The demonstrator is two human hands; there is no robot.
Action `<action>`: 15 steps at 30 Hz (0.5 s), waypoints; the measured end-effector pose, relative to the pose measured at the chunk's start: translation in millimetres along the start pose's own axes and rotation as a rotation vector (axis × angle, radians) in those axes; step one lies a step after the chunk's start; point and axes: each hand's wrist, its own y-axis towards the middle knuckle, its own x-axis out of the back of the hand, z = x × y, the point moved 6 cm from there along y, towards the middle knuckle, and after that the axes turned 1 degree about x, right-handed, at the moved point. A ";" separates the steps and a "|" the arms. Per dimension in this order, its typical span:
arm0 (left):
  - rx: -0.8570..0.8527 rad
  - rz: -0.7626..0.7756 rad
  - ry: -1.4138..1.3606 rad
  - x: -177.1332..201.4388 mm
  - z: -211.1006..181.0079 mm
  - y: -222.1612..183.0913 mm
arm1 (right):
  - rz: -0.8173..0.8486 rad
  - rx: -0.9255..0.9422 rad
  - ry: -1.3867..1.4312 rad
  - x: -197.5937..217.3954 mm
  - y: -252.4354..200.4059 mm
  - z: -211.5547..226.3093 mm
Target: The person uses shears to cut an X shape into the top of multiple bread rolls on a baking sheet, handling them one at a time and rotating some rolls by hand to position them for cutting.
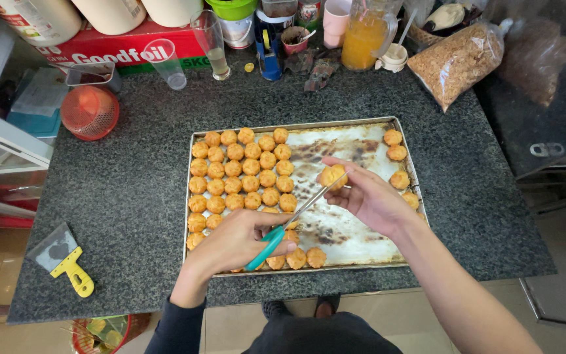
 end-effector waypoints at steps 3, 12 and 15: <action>-0.014 -0.003 -0.015 0.7 -0.7 -0.6 | -0.052 -0.007 0.062 1.6 0.3 0.7; 0.001 -0.004 -0.020 -1.6 -2.1 -0.6 | 0.002 -0.054 0.136 4.8 6.4 -16.9; -0.014 0.005 -0.047 -1.6 -2.1 -0.9 | -0.011 -0.058 0.136 5.1 5.2 -16.0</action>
